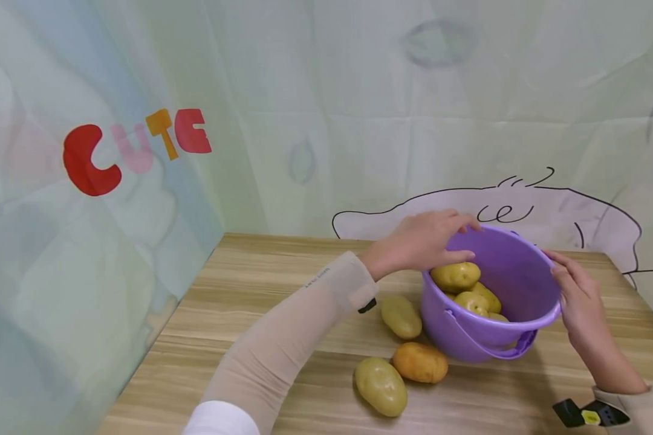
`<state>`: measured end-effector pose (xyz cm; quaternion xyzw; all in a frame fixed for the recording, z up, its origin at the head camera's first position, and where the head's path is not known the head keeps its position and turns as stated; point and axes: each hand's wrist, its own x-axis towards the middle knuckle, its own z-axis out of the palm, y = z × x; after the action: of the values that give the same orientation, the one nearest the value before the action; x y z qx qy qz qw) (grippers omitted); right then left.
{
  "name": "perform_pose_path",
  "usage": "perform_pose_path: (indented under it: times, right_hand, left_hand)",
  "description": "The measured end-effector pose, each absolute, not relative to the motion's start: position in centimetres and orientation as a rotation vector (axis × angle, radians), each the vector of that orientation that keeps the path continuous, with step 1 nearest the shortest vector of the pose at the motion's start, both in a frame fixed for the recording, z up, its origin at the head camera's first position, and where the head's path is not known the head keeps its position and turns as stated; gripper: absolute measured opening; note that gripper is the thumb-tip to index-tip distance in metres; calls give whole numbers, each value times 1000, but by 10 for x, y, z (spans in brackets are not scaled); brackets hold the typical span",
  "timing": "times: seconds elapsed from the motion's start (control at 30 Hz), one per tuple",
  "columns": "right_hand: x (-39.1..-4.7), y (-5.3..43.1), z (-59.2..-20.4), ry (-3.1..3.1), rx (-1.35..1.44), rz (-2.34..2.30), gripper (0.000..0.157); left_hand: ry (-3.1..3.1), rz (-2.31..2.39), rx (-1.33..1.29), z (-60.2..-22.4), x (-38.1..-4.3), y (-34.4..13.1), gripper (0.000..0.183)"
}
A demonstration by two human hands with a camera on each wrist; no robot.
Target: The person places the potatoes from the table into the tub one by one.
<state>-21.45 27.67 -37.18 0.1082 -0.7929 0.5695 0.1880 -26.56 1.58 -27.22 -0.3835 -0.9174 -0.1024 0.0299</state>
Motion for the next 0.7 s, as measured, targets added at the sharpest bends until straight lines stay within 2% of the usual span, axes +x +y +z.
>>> perform_pose_path:
  times: [0.7]
  right_hand:
    - [-212, 277, -372, -2196, 313, 1688, 34]
  left_hand:
    - [-2795, -377, -1082, -277, -275, -22, 43]
